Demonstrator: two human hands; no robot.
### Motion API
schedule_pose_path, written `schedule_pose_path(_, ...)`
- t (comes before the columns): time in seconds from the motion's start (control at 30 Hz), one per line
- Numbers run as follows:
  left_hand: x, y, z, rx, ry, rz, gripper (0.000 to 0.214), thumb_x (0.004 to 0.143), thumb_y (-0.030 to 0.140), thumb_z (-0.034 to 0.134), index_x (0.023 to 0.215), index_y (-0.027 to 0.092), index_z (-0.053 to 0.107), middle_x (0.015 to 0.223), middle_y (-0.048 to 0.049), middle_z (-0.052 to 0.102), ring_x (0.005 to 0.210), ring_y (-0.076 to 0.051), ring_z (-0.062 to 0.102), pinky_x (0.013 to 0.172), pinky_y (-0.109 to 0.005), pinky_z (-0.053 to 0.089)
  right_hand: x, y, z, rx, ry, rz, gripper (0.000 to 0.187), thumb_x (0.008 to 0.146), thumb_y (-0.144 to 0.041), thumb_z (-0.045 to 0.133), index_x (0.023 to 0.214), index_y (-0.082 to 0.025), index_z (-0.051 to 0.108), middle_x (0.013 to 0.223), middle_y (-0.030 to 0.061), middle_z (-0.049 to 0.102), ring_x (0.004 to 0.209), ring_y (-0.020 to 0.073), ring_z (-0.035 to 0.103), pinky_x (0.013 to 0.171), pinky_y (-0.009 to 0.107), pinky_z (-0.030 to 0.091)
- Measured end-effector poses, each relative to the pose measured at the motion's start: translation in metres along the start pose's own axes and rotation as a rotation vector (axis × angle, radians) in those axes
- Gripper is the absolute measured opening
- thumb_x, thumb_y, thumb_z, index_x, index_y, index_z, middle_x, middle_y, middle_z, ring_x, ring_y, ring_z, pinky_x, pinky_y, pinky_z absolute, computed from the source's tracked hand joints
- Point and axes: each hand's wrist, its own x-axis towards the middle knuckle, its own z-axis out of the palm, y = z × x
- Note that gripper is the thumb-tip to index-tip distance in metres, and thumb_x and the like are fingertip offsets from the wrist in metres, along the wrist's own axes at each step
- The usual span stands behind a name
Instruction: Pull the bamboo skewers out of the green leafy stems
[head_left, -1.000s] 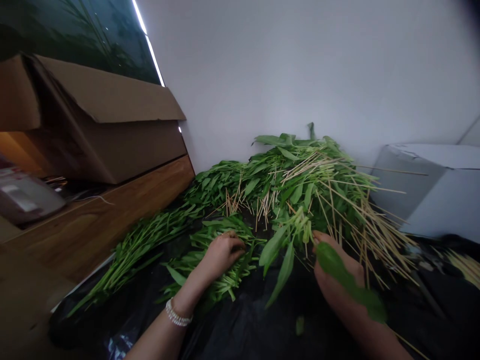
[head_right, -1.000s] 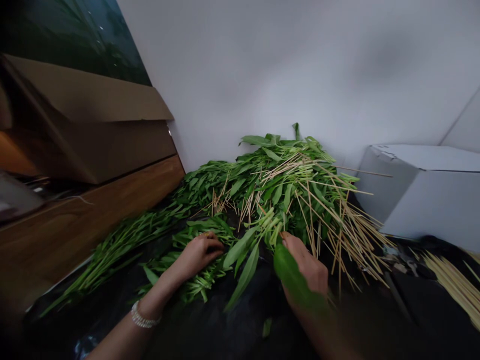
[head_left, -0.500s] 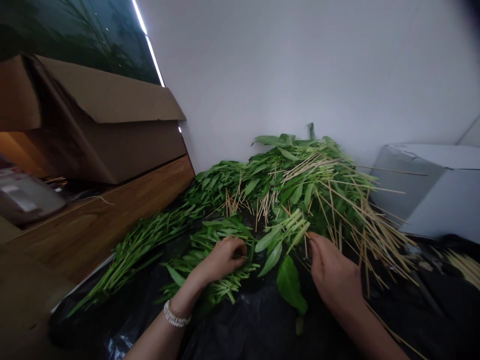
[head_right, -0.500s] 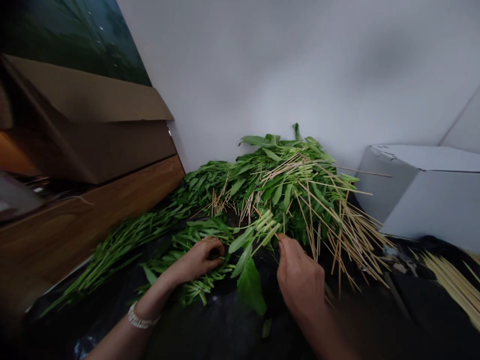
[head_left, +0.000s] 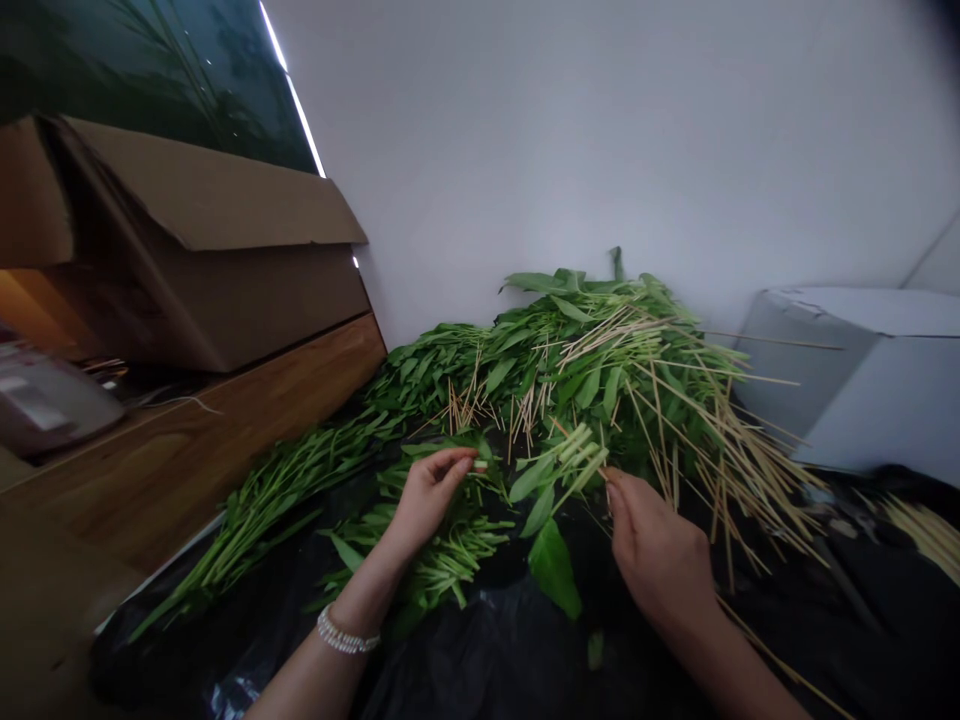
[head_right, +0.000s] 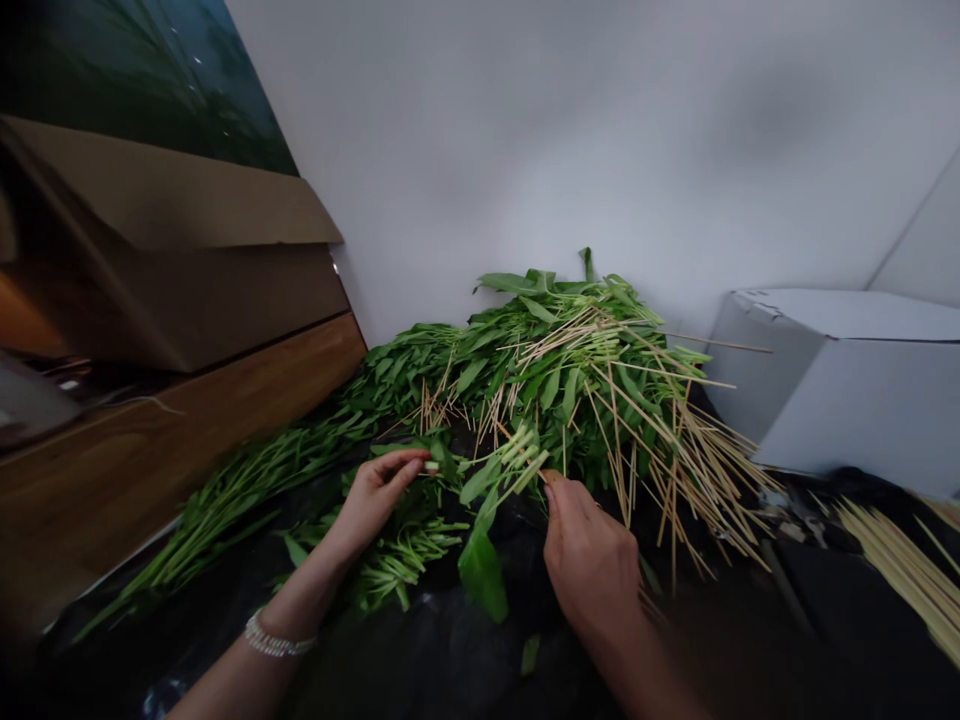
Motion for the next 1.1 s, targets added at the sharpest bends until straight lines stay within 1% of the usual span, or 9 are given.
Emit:
schedule_pose_path(0.1,0.001,-0.002,0.001,-0.057,-0.019,-0.020,0.029,0.074,0.033,0.070,0.095,0.013,0.068,0.090,-0.0081,0.074,0.083,-0.020,0.067,0.078,-0.030,0.051,0.000,0.000,0.001,0.007,-0.007,-0.014,0.025,0.095,-0.022,0.039,0.108,-0.014,0.060,0.095,0.0040,0.071,0.075,0.0131,0.066,0.064,0.022,0.044)
schedule_pose_path(0.27,-0.002,0.004,0.000,-0.110,-0.110,0.015,0.054,0.076,0.029,0.070,0.125,0.016,0.053,0.096,-0.0082,0.072,0.087,-0.018,0.066,0.083,-0.030,0.049,-0.001,0.002,0.001,0.020,0.008,-0.025,0.025,0.095,-0.021,0.040,0.107,-0.014,0.061,0.095,0.0043,0.071,0.076,0.0139,0.066,0.065,0.023,0.045)
schedule_pose_path(0.43,-0.006,0.010,-0.004,-0.062,-0.299,0.053,0.044,0.081,0.038,0.064,0.118,0.015,0.060,0.090,-0.0081,0.073,0.086,-0.021,0.066,0.085,-0.033,0.048,-0.001,0.001,0.001,0.020,0.009,-0.024,0.026,0.095,-0.021,0.040,0.107,-0.014,0.061,0.096,0.0044,0.071,0.077,0.0142,0.066,0.064,0.023,0.045)
schedule_pose_path(0.53,-0.002,0.003,-0.005,0.039,-0.167,0.077,0.039,0.091,0.039,0.048,0.121,0.016,0.058,0.097,-0.0083,0.072,0.093,-0.021,0.065,0.088,-0.034,0.047,-0.001,0.001,0.001,0.020,0.006,-0.016,0.026,0.095,-0.022,0.040,0.108,-0.014,0.061,0.097,0.0047,0.071,0.077,0.0143,0.066,0.063,0.023,0.045)
schedule_pose_path(0.63,0.004,-0.013,-0.005,0.299,-0.073,0.124,0.034,0.091,0.030,0.046,0.123,0.019,0.051,0.099,-0.0065,0.071,0.095,-0.021,0.064,0.090,-0.036,0.045,-0.001,0.000,0.001,0.015,0.003,-0.016,0.026,0.095,-0.022,0.039,0.107,-0.014,0.061,0.095,0.0041,0.071,0.077,0.0144,0.067,0.063,0.023,0.045)
schedule_pose_path(0.77,0.008,-0.032,-0.005,0.560,-0.113,0.119,0.026,0.088,0.022,0.047,0.114,0.020,0.046,0.100,-0.0066,0.070,0.094,-0.022,0.064,0.086,-0.037,0.046,-0.001,-0.001,0.002,0.015,-0.007,-0.006,0.026,0.095,-0.023,0.039,0.105,-0.015,0.062,0.095,0.0040,0.071,0.075,0.0143,0.067,0.062,0.023,0.044)
schedule_pose_path(0.9,0.008,-0.033,-0.007,0.832,-0.204,0.090,0.022,0.085,0.025,0.052,0.106,0.021,0.053,0.105,-0.0085,0.068,0.103,-0.025,0.061,0.090,-0.042,0.043,-0.002,-0.001,0.003,0.019,-0.010,-0.006,0.027,0.095,-0.022,0.039,0.106,-0.015,0.062,0.095,0.0039,0.071,0.075,0.0139,0.066,0.061,0.023,0.043)
schedule_pose_path(0.97,0.007,-0.028,-0.009,0.874,-0.213,0.100,0.021,0.088,0.031,0.050,0.104,0.021,0.058,0.101,-0.0076,0.069,0.099,-0.025,0.062,0.089,-0.040,0.043,-0.003,-0.001,0.004,0.020,-0.009,-0.011,0.026,0.095,-0.022,0.039,0.106,-0.015,0.062,0.096,0.0041,0.071,0.074,0.0138,0.066,0.062,0.023,0.043)
schedule_pose_path(1.1,0.005,-0.017,-0.012,0.749,-0.115,0.179,0.034,0.095,0.037,0.035,0.096,0.021,0.065,0.090,-0.0052,0.071,0.086,-0.020,0.065,0.078,-0.029,0.046,-0.002,0.000,0.003,0.020,-0.002,-0.027,0.026,0.095,-0.022,0.039,0.106,-0.015,0.062,0.094,0.0038,0.071,0.073,0.0134,0.066,0.061,0.023,0.043)
